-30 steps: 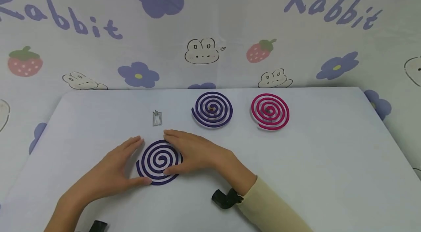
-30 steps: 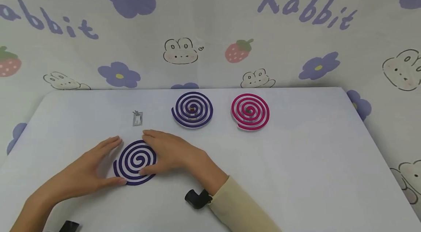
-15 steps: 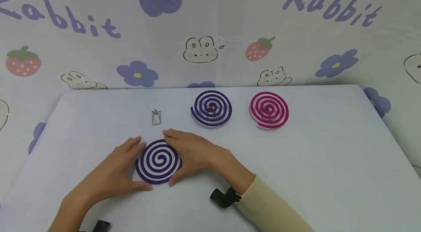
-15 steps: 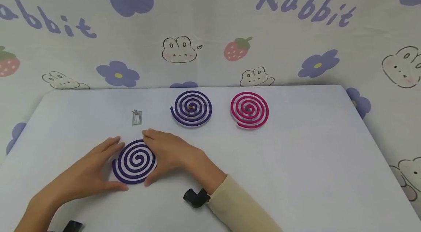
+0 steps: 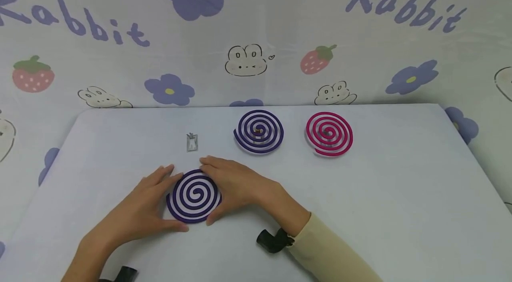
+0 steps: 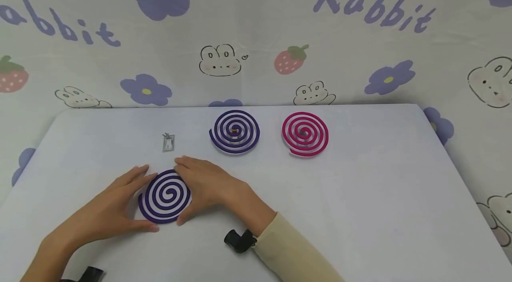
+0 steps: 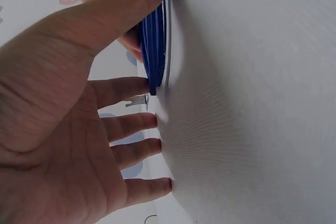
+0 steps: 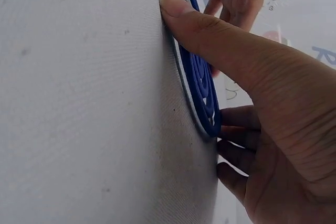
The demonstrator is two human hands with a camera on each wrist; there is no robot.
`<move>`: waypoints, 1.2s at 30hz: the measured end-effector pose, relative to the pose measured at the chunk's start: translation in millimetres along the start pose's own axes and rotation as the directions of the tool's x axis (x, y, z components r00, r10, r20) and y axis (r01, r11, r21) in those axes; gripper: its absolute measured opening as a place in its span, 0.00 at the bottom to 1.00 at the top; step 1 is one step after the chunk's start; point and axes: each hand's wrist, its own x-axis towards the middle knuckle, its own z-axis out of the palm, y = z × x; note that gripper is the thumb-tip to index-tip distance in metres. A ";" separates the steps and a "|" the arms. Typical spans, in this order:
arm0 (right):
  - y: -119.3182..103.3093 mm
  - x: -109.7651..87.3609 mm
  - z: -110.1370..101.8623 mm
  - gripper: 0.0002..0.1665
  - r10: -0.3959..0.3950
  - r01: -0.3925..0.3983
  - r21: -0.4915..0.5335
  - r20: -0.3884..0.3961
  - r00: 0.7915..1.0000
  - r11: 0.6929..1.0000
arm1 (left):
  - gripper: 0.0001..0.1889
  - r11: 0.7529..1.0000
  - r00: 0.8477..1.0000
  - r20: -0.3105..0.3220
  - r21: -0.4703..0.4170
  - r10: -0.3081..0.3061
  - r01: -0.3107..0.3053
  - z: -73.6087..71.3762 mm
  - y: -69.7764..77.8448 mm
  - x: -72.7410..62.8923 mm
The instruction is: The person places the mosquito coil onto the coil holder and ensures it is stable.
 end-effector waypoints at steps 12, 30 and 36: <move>2.6 0.9 -3.4 0.67 -0.050 0.052 0.056 -0.043 0.998 0.997 | 0.65 0.999 1.000 -0.002 -0.039 0.003 -0.003 0.0 1.2 -0.4; 2.6 1.7 -11.9 0.69 -0.037 0.046 0.136 -0.062 0.997 0.990 | 0.62 0.993 0.993 -0.107 -0.099 0.051 -0.061 -6.7 4.6 -5.5; 7.2 -1.4 -16.5 0.70 -0.021 0.033 0.175 -0.068 0.997 0.984 | 0.62 0.992 0.993 -0.103 -0.109 0.056 -0.068 -7.6 10.3 0.8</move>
